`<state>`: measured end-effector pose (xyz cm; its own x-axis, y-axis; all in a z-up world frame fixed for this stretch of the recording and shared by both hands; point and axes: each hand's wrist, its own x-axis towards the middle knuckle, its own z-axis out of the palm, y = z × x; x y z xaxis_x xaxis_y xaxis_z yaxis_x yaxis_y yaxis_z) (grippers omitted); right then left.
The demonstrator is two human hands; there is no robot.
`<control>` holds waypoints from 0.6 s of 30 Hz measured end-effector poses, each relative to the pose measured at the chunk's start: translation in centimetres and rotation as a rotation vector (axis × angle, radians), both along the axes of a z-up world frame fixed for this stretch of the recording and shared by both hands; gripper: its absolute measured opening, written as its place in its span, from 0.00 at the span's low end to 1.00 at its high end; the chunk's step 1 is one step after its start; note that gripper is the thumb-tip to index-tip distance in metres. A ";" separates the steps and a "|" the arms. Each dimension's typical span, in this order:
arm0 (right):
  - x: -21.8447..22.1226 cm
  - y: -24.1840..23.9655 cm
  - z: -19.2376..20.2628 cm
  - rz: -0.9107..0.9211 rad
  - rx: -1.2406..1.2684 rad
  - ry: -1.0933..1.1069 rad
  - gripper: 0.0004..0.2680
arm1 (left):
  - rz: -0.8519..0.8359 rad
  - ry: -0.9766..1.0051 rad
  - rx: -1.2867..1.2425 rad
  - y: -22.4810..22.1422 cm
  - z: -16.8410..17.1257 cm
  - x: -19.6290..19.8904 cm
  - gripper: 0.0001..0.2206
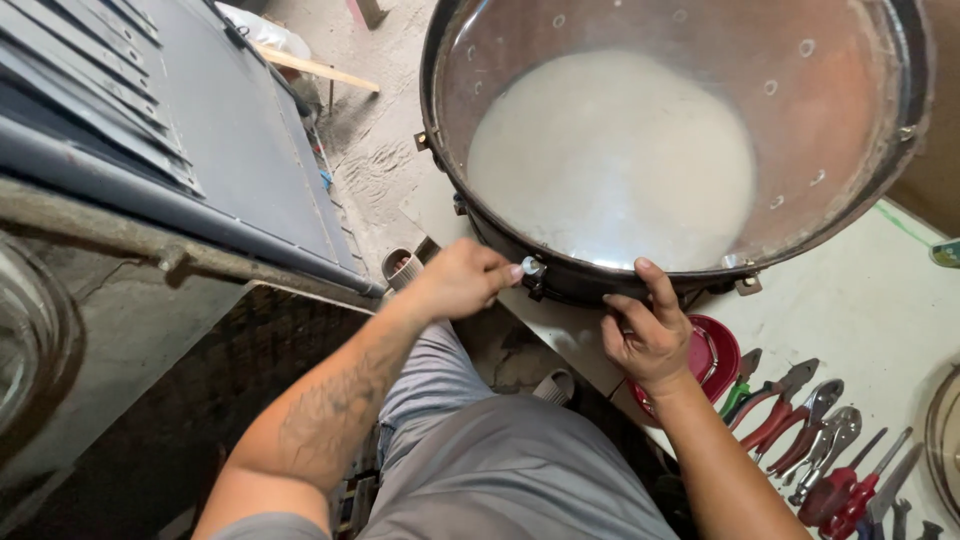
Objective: Repairing and adjusting a drum using a wrench and pliers, followed by cleaning the drum head with a cloth.
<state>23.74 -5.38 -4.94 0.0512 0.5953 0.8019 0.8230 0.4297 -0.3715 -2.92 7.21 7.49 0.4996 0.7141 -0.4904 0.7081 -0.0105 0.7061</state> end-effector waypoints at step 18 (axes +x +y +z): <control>-1.9 -1.0 5.1 -0.041 -0.086 -0.056 0.07 | 0.305 -0.600 -0.062 -9.7 -6.6 5.2 0.11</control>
